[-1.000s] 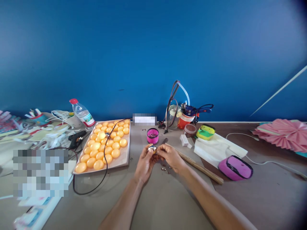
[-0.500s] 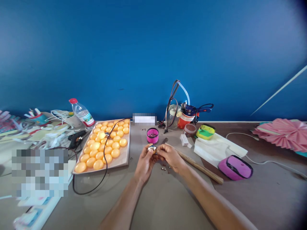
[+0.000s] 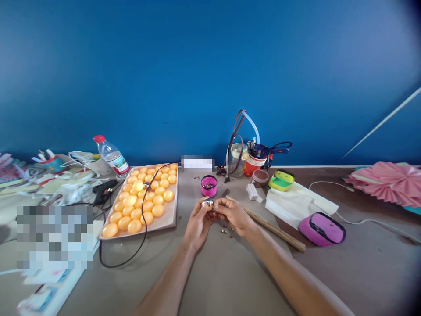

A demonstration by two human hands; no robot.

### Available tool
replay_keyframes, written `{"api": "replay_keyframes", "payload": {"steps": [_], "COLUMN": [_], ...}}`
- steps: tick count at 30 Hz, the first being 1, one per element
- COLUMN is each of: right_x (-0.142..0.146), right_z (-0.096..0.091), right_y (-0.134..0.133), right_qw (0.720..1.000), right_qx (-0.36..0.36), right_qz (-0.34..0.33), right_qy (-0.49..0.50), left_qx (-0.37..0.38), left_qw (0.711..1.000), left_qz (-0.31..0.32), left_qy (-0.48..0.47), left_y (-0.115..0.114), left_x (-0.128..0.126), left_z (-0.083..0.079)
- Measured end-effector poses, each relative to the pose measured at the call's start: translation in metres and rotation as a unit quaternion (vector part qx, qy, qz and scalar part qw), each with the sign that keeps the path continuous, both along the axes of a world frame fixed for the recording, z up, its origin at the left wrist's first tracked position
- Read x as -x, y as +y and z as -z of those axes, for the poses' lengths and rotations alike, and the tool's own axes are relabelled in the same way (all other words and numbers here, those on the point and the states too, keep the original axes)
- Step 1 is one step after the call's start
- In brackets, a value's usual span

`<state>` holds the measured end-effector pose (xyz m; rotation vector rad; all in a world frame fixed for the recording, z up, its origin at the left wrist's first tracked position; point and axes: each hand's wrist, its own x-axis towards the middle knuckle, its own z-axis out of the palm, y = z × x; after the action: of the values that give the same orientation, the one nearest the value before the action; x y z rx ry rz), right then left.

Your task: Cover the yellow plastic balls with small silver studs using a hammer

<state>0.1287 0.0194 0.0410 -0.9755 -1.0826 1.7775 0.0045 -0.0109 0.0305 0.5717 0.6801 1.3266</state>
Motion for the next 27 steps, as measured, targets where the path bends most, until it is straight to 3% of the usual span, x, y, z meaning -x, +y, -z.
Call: {"api": "replay_keyframes", "payload": {"steps": [21,27], "right_x": [0.0026,0.0041], "right_z": [0.0038,0.0060], "right_y": [0.0002,0.0005], "right_qw": [0.998,0.988], "right_qx": [-0.033,-0.098], "right_qz": [0.028,0.051], "right_qy": [-0.048,-0.109], "left_qx": [0.010,0.018], "left_qw": [1.000,1.000], "left_qz": [-0.012,-0.025], "left_qy": [0.011,0.001], "left_y": [-0.0007,-0.0005], "left_x": [-0.0005,-0.0018], "left_z": [0.0003,-0.0018]}}
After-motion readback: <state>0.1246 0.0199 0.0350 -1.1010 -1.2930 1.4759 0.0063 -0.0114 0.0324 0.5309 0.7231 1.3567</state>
